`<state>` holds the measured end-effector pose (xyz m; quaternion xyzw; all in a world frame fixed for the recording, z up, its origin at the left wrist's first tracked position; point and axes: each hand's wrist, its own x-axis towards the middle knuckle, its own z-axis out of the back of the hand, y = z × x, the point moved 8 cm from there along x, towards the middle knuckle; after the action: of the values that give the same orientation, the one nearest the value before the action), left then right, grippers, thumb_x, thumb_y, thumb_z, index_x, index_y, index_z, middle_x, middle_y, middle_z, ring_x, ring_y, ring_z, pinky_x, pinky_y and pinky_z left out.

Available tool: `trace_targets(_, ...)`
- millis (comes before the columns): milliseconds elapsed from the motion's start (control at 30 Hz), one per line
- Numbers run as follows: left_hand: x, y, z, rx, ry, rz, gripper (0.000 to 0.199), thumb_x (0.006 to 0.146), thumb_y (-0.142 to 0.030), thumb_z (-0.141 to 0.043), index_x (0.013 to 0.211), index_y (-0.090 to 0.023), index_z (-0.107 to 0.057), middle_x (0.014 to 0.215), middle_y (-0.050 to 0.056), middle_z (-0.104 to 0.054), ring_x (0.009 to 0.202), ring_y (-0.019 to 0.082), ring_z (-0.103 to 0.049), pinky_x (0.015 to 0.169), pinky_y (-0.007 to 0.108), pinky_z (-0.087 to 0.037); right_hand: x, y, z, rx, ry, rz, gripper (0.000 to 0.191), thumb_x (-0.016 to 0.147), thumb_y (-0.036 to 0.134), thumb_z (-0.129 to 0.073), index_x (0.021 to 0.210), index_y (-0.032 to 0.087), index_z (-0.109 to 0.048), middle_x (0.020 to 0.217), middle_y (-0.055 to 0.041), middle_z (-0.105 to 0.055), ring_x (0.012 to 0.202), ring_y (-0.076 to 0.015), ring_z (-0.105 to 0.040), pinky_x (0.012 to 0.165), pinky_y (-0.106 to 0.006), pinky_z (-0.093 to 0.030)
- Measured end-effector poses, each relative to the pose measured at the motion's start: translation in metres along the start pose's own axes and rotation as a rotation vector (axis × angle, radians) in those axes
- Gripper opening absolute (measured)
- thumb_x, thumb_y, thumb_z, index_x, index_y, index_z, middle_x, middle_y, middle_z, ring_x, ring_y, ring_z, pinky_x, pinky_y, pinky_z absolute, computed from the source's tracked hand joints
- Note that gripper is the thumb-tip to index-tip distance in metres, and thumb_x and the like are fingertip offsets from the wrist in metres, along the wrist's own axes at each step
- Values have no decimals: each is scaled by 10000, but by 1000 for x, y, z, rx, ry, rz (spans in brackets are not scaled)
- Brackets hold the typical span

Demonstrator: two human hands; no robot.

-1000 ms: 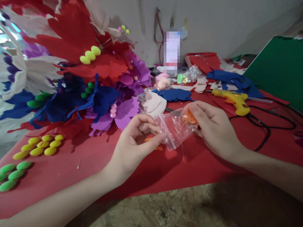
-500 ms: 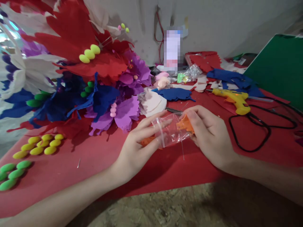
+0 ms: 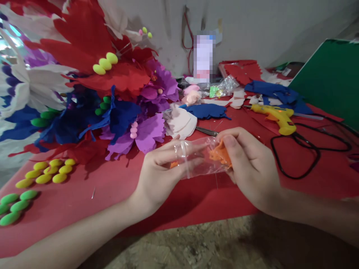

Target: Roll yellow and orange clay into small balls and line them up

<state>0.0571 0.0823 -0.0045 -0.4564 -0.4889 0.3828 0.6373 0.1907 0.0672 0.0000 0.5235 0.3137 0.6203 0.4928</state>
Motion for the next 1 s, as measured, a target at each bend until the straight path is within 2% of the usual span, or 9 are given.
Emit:
trace_targets(100, 1, -3, 1, 21, -8, -19, 315, 629, -58, -679, 787, -330, -701, 791, -56, -703, 751, 129, -610, 759, 244, -476, 3, -2, 1, 11, -6, -26, 207, 870, 322, -390, 692, 234, -448, 426, 72, -343, 308, -57, -316, 281, -184, -242)
trace_targets(200, 2, -4, 0, 28, 18, -42, 284, 674, -78, -642, 807, -322, -702, 816, -41, -698, 759, 131, -605, 725, 233, -477, 4, -3, 1, -1, -15, -38, 193, 867, 315, -393, 705, 232, -456, 426, 70, -348, 304, -60, -325, 278, -189, -237)
trace_targets(300, 2, -3, -7, 110, 121, -75, 289, 784, -126, -516, 950, -306, -671, 884, -17, -688, 852, 149, -595, 768, 251, -459, 3, -3, 1, -4, -18, -53, 181, 862, 291, -393, 705, 230, -459, 432, 69, -349, 310, -60, -332, 282, -189, -244)
trace_targets(400, 1, 0, -14, 193, 246, -81, 362, 834, -153, -399, 1130, -259, -578, 860, 9, -674, 839, 156, -578, 789, 276, -440, 3, -3, 0, -8, -17, -41, 176, 860, 267, -392, 703, 224, -459, 453, 69, -361, 322, -56, -340, 291, -180, -260)
trace_targets(533, 1, -2, -15, 169, 295, -141, 370, 834, -170, -366, 1133, -193, -582, 912, 48, -633, 875, 159, -559, 836, 285, -423, 3, -5, -2, -22, -25, 1, 182, 865, 276, -387, 714, 212, -467, 445, 78, -357, 308, -51, -342, 283, -169, -262)
trace_targets(633, 1, -5, -14, 134, 281, -168, 332, 824, -149, -410, 1066, -215, -627, 886, 42, -635, 856, 149, -561, 810, 274, -436, 3, -9, -5, -11, -7, 2, 183, 870, 292, -390, 725, 210, -467, 436, 88, -339, 298, -46, -334, 277, -160, -256)
trace_targets(733, 3, -7, -12, 118, 237, -168, 252, 782, -169, -546, 995, -236, -662, 813, 28, -659, 785, 145, -561, 767, 275, -448, 3, -10, -7, -1, 11, -8, 185, 872, 293, -386, 724, 210, -459, 439, 92, -325, 297, -42, -322, 269, -149, -251)
trace_targets(867, 5, -11, -10, 141, 160, -205, 273, 672, -144, -683, 938, -209, -685, 791, 29, -676, 784, 144, -545, 793, 279, -431, 2, -7, -8, -24, 7, 27, 176, 874, 258, -377, 727, 202, -456, 472, 88, -365, 299, -28, -329, 270, -143, -250)
trace_targets(1000, 4, -11, -8, 190, 96, -265, 284, 643, -155, -712, 921, -208, -689, 694, 10, -658, 740, 141, -517, 776, 292, -416, 1, -4, -10, -29, 0, 57, 176, 881, 239, -366, 731, 198, -450, 454, 100, -350, 287, -22, -318, 286, -150, -257)
